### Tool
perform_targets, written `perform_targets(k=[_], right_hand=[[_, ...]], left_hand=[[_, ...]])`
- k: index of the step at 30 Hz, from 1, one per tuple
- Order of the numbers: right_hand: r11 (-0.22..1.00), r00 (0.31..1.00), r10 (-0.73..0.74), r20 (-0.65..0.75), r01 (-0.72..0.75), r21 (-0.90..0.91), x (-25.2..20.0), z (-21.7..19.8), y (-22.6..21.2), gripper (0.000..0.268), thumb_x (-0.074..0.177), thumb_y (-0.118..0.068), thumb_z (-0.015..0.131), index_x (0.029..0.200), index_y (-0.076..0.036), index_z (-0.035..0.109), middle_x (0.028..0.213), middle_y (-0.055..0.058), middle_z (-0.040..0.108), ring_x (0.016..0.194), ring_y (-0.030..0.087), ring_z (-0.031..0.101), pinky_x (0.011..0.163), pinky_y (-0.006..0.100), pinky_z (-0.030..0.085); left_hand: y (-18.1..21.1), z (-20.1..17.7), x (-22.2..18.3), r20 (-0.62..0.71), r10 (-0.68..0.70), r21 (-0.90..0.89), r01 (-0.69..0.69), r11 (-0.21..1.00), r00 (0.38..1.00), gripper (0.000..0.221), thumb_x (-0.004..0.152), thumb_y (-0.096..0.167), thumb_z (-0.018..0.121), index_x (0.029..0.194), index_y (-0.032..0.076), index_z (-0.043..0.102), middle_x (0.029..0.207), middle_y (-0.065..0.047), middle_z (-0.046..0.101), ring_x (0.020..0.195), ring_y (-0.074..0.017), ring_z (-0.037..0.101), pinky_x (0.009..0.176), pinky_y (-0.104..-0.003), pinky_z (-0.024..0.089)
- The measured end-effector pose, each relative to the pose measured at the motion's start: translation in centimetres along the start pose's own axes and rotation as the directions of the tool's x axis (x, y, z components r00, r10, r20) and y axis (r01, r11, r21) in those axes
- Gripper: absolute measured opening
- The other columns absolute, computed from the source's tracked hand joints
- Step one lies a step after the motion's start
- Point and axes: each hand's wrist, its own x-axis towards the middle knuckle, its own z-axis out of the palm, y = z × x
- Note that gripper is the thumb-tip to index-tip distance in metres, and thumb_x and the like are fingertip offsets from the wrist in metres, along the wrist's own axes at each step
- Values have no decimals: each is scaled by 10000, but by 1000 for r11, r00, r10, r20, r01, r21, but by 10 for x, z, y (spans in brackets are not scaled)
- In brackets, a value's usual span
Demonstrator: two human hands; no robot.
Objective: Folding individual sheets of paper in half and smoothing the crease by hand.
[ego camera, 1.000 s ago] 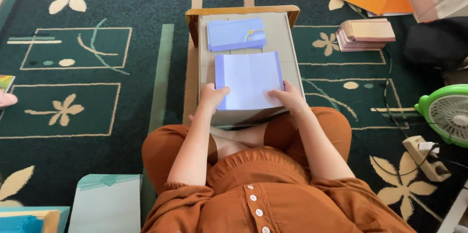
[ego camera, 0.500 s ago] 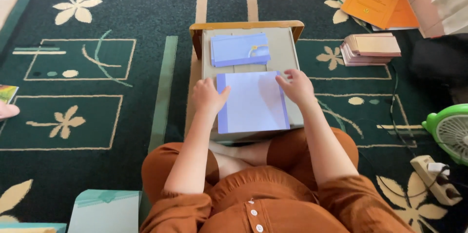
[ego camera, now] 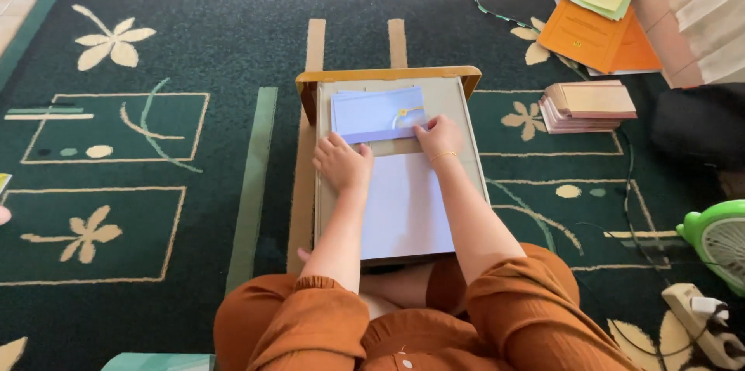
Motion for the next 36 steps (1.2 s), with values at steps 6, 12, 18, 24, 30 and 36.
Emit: perform_targets(k=[6,12,18,24,30,36], right_hand=[[943,998,20,-57,0,334,24,20,35,377,718,-534,861,904,-232,733,860,2,742,957,238,728,829,404,564],[571,939,-80,-333,317,757,-70,-66,0,195,879,-114,798,900,-136,605,691,-42,574,655,70,577,587,233,478],[89,1000,29,-10,7,996,-146,-38,14,367,885,-12,729,1121,-144,482,836,-30,570,695,91,647,704,228,629],[639,924,-252,-290,383,667,-221,-68,35,1064,798,-142,899,1614,-92,216,1397,285,445,1102,359,590,895,432,506],[636,693,-656,-300,721,274,-247,-109,42,785,808,-508,845,1470,-187,573,1456,112,577,1408,316,481,1132,429,296],[560,808,-585,-74,468,684,-281,-126,37,785,820,-248,872,1515,-163,517,1380,206,636,1324,431,539,1089,520,466]], left_hand=[[-1,2,1,-314,92,-117,-135,984,945,617,703,341,788,1202,74,542,1089,-114,541,1009,-327,544,865,-458,392],[11,-26,-12,-440,125,-481,-351,803,889,294,857,319,720,1064,148,600,882,13,618,641,-213,601,607,-360,492],[39,-69,-76,640,67,-756,611,233,766,602,1033,576,476,1236,28,618,1174,-172,719,1007,-243,744,793,-304,543],[-1,-58,-102,463,-22,-822,438,364,886,241,981,231,633,923,2,585,822,-176,679,724,-219,738,650,-312,619],[-13,-117,-124,429,141,-854,350,385,892,405,997,242,671,1287,-21,566,938,-167,699,807,-146,621,670,-291,587],[-14,-144,-137,440,290,-883,351,312,850,279,1025,271,650,1265,133,684,923,-42,758,791,-89,654,694,-245,584]])
